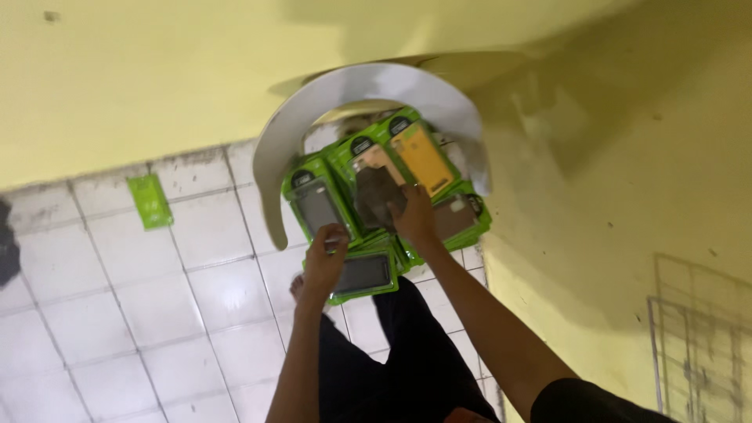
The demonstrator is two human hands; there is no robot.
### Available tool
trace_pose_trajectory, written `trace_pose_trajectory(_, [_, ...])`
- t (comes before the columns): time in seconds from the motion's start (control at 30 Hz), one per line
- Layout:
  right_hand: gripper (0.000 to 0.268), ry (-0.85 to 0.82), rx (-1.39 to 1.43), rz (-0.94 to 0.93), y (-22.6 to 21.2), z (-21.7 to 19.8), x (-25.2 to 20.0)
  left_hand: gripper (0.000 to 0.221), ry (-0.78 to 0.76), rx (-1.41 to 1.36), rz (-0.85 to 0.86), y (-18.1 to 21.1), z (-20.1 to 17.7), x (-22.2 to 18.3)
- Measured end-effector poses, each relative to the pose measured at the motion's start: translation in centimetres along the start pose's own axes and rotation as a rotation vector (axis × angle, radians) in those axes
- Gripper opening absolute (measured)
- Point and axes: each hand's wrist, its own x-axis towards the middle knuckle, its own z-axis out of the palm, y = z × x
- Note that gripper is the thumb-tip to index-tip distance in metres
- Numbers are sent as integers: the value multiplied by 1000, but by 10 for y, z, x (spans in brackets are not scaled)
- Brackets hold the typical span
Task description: The person repeatedly picks up packaged phone cases from a white plastic stool, wipes each package with a cloth, and hangs them on a wall-mounted wire grid display. The person handles multiple cases one at a time, moving between the stool and the display throughout the clip.
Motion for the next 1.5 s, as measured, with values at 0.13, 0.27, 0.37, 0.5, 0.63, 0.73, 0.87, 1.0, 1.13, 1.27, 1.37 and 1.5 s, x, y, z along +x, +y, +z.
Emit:
trace_pose_trajectory(0.13, [45,-45,-40,-38,-22,-16,18,33,51,5,-14,2,14,-25])
trace_pose_trajectory(0.27, [29,-196,113,36,-19,-27,24,41,81,36,-59,3,17,-44])
trace_pose_trajectory(0.37, [24,-367,163,130,-4,-32,19,48,88,241,4,5,16,-59])
trace_pose_trajectory(0.5, [29,-403,700,297,9,-50,-6,89,-17,792,271,2,23,-81])
trace_pose_trajectory(0.63, [29,-393,1226,347,15,-88,-65,104,-161,1145,245,-30,38,-91])
trace_pose_trajectory(0.73, [36,-308,1313,446,19,-118,-116,93,-95,1327,349,-68,41,-87])
trace_pose_trajectory(0.87, [45,-206,1329,539,26,-136,-201,78,13,1388,490,-119,48,-97])
trace_pose_trajectory(1.0, [50,-164,1319,581,18,-134,-261,73,-64,1434,498,-128,48,-96])
trace_pose_trajectory(1.13, [50,-185,1377,568,9,-131,-303,65,-49,1459,566,-128,44,-100])
trace_pose_trajectory(1.27, [48,-225,1537,605,-13,-141,-326,65,33,1425,655,-105,27,-107])
trace_pose_trajectory(1.37, [48,-266,1673,563,-38,-158,-336,59,78,1266,635,-57,-1,-133])
trace_pose_trajectory(1.5, [52,-56,1515,411,-93,-198,-341,54,27,679,200,30,-36,-200])
